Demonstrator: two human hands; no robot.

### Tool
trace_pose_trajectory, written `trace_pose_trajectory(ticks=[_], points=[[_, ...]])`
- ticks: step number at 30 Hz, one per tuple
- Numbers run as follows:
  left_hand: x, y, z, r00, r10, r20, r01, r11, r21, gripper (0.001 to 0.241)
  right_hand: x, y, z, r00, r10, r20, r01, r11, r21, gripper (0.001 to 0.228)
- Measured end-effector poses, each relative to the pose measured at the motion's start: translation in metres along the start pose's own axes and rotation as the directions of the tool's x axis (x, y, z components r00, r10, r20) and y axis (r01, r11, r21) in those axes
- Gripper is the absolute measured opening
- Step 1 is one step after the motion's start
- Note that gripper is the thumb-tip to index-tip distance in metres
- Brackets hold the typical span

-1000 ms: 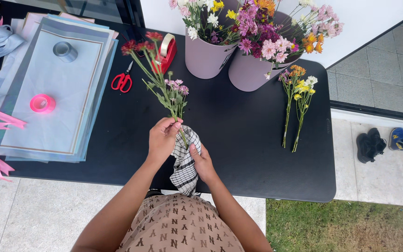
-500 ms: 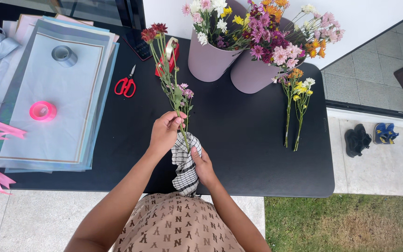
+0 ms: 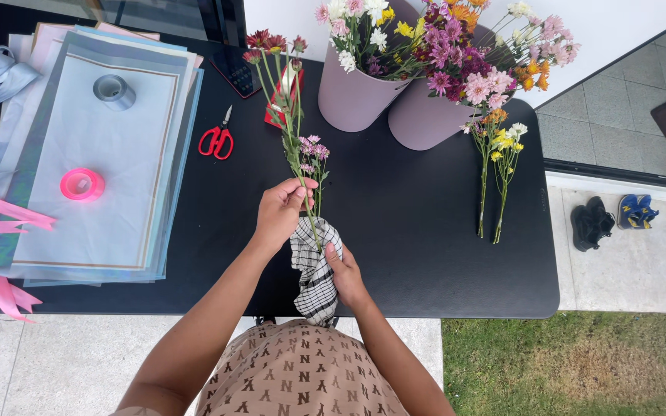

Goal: The person holds a bunch of flowers and wipes the stems with a cloth. They then take flowers from a vase and wrap tape around the base of the stems.

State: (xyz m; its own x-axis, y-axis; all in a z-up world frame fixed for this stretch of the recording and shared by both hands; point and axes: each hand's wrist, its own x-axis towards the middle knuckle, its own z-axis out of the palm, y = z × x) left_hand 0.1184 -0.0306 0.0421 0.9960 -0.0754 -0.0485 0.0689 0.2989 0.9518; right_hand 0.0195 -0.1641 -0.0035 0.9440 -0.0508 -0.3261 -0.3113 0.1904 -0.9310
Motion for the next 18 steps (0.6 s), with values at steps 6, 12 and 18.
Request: trace_pose_trajectory(ticks=[6, 12, 18], points=[[0.001, 0.005, 0.004, 1.000, 0.010, -0.008, -0.011, 0.996, -0.088, 0.024, -0.004, 0.002, -0.009, 0.997, 0.080, 0.013, -0.081, 0.994, 0.070, 0.043], [-0.009, 0.017, 0.013, 0.999, -0.032, -0.003, 0.031, 0.996, -0.081, 0.024, -0.006, -0.002, -0.016, 0.999, 0.001, 0.034, -0.001, 1.000, 0.012, 0.044], [-0.032, 0.001, 0.022, 0.995, -0.099, -0.031, 0.103, 0.984, 0.143, 0.040, -0.003, -0.008, -0.022, 0.993, -0.113, 0.041, 0.117, 0.989, -0.092, 0.044]])
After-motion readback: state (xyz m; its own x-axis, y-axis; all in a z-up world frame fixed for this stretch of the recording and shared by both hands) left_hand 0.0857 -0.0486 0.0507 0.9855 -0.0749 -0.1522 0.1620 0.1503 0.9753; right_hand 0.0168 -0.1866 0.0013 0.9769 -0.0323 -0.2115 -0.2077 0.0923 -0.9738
